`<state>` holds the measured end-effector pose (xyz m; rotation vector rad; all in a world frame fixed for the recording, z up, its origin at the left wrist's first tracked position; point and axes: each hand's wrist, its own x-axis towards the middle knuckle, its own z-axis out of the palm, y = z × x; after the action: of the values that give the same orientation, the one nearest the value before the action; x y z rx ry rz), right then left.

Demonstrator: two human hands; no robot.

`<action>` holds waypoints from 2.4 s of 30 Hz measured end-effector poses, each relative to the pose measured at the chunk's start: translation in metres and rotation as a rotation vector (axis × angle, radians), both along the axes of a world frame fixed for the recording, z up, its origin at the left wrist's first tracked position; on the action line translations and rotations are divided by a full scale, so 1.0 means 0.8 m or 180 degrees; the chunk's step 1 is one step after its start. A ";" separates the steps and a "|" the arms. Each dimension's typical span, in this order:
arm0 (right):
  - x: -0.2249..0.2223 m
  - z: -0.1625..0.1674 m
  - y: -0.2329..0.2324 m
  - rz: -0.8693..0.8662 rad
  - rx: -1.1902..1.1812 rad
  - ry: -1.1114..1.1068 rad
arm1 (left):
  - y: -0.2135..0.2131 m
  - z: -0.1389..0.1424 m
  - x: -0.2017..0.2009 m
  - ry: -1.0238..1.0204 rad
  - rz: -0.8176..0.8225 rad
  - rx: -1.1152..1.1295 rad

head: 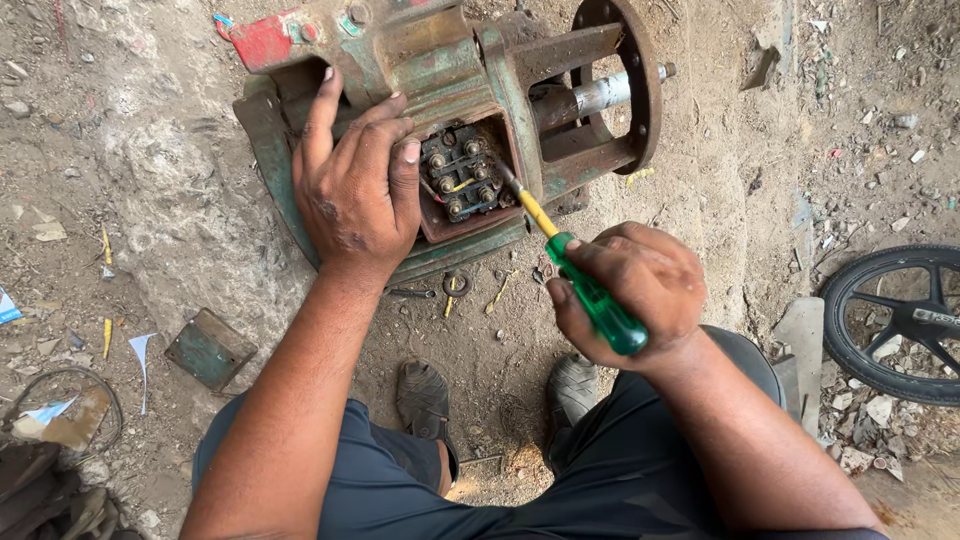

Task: The person sits on the ground next to an electric motor and uses a screwdriver to work on the wiring inside the motor's terminal box, tightening or adjusting the terminal connections. They briefly stand up to retrieve the screwdriver from a workbench and then resume working on the terminal box.

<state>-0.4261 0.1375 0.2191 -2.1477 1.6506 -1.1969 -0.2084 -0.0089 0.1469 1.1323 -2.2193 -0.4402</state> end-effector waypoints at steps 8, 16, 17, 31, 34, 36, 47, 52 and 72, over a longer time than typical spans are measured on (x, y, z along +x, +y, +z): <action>0.002 0.003 0.000 0.0154 0.0074 -0.0019 | -0.001 -0.010 0.003 -0.0089 0.0009 -0.0012; 0.007 0.006 0.003 0.0015 0.0132 0.0072 | -0.002 -0.015 0.002 -0.0136 0.0037 -0.0015; 0.007 0.005 0.003 0.0000 0.0187 0.0087 | -0.002 -0.015 0.003 -0.0141 0.0041 -0.0013; 0.005 0.002 0.006 0.0088 0.0155 0.0014 | -0.002 -0.013 0.003 -0.0119 0.0012 -0.0060; 0.005 0.002 0.006 0.0016 0.0166 -0.0010 | -0.001 -0.013 0.003 -0.0112 0.0017 -0.0043; 0.005 0.002 0.005 0.0029 0.0223 0.0018 | -0.001 -0.013 0.004 -0.0073 0.0011 -0.0026; 0.002 0.005 0.002 0.0051 0.0206 0.0074 | -0.001 -0.014 0.003 -0.0107 0.0025 -0.0066; 0.003 0.006 0.000 0.0036 0.0341 0.0202 | -0.001 -0.012 0.003 -0.0059 0.0030 -0.0050; 0.017 0.022 0.002 0.0131 0.0326 0.0626 | -0.001 -0.018 0.004 -0.0022 0.0080 -0.0040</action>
<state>-0.4123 0.1390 0.2363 -2.2850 1.6933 -0.8940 -0.2049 -0.0101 0.1329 1.1555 -2.2083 -0.4119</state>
